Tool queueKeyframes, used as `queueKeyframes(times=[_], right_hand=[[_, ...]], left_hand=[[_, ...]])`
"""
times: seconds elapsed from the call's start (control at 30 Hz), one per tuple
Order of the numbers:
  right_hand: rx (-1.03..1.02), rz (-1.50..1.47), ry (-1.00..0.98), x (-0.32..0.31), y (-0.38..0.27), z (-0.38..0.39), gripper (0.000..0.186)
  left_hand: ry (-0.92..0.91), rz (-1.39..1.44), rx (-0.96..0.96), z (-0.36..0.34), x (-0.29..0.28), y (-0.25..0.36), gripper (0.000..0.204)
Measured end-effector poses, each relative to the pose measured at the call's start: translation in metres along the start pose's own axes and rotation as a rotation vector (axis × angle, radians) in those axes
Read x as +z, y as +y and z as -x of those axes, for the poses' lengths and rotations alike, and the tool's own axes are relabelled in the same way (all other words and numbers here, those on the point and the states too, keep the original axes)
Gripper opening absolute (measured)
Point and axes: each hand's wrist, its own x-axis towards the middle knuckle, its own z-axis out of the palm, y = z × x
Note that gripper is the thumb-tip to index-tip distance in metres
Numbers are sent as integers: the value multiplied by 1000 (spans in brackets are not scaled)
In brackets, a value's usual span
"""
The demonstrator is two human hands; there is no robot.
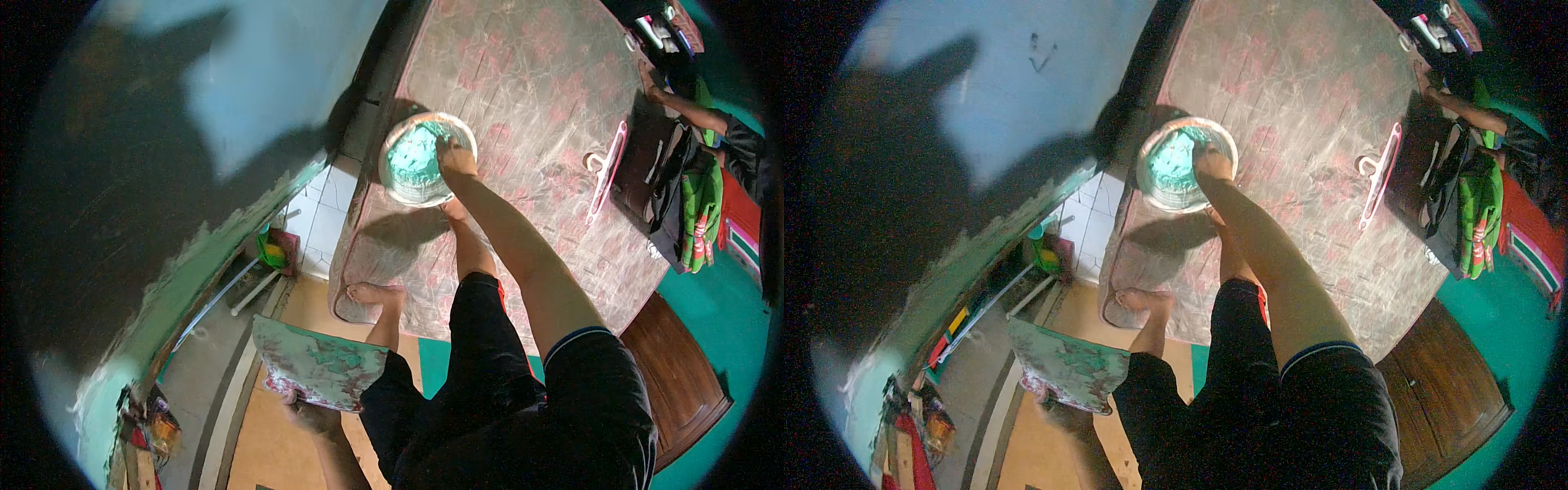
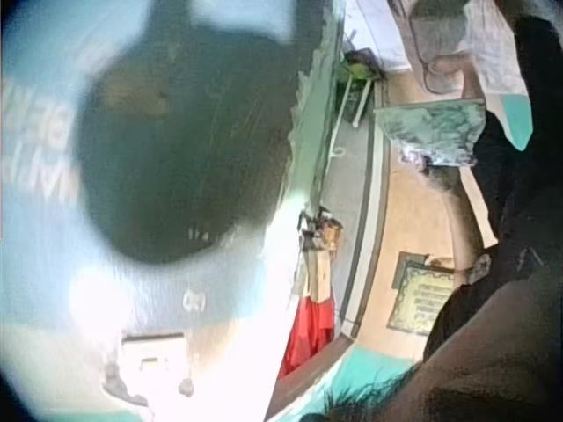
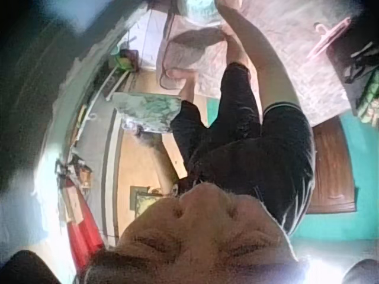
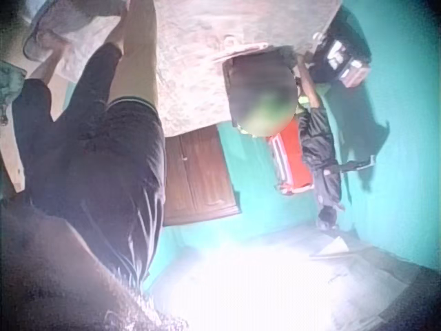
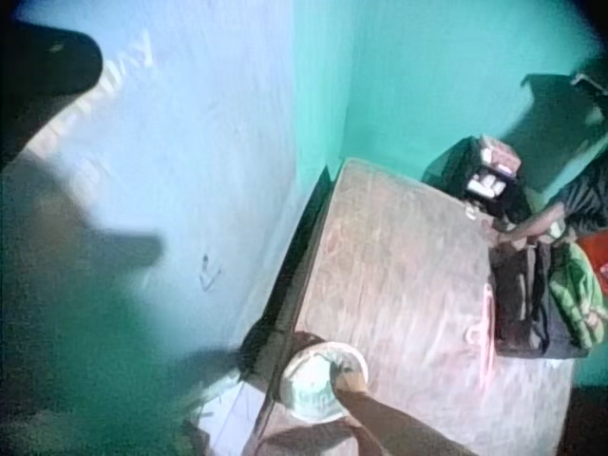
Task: The person patches a damaged section of a wall by applying putty from a handheld board using a small putty knife.
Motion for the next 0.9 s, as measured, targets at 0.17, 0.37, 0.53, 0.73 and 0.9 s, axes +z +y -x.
queueKeyframes(times=[0.17, 0.37, 0.53, 0.73, 0.9], right_hand=[[-6, 67, 7, 18, 1, -38, 30], [-156, 94, -150, 1, 16, -61, 30], [-116, -18, -203, 6, 38, -77, 35], [-206, 25, -218, 2, 46, -62, 36], [-199, 38, -80, 22, 44, -50, 31]], left_hand=[[17, -22, -53, -9, 8, -24, 74], [4, -32, -67, -17, 18, -34, 75], [-34, 60, -162, -27, 30, -44, 68], [-79, 57, -143, -71, 55, -68, 71], [-294, 88, -27, -184, 60, -124, 61]])
